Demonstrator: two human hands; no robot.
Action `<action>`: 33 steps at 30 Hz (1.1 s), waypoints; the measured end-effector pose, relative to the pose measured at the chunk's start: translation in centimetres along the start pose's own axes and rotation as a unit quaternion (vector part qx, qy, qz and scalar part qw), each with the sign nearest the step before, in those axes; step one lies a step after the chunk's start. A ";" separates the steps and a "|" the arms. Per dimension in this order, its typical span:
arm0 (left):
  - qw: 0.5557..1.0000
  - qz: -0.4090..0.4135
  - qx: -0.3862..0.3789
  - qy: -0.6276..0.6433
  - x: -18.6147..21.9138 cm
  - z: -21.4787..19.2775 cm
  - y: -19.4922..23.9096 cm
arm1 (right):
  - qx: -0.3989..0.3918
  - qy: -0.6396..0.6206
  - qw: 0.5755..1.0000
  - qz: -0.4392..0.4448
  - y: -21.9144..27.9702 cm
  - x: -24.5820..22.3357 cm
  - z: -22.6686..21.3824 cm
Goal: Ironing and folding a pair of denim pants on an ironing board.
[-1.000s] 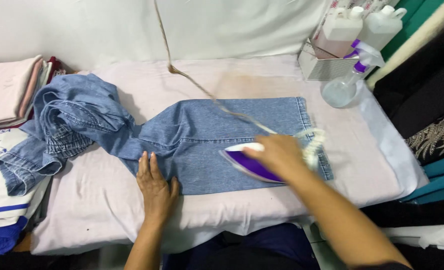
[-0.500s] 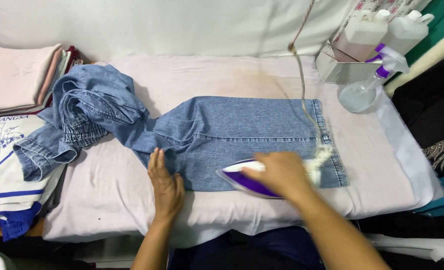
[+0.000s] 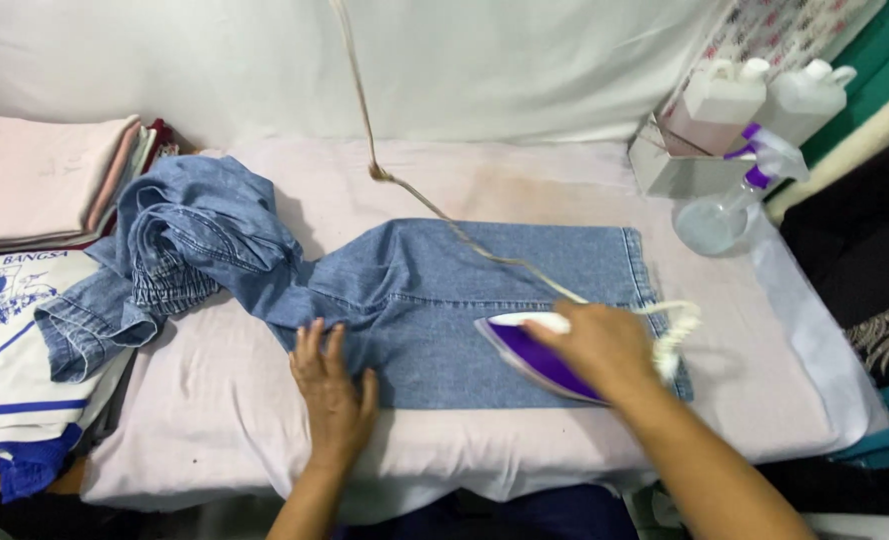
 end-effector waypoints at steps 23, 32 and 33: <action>0.914 0.167 -0.370 0.017 7.5 10.1 1.5 | -0.009 -0.025 0.989 -0.143 -18.3 -6.7 6.8; 0.923 0.214 -0.319 0.018 7.5 10.2 1.8 | 0.005 0.039 0.994 -0.102 -25.7 3.3 7.3; 0.920 0.206 -0.333 0.019 7.6 10.2 1.8 | 0.024 0.042 0.993 -0.111 -27.1 3.3 7.7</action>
Point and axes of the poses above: each hand's wrist, its own y-axis away from the middle knuckle, its own z-axis out of the palm, x = y × z, the point moved 5 cm from there along -y, towards the middle knuckle, and after that the axes turned 15 degrees about x, right-handed, at the moved point
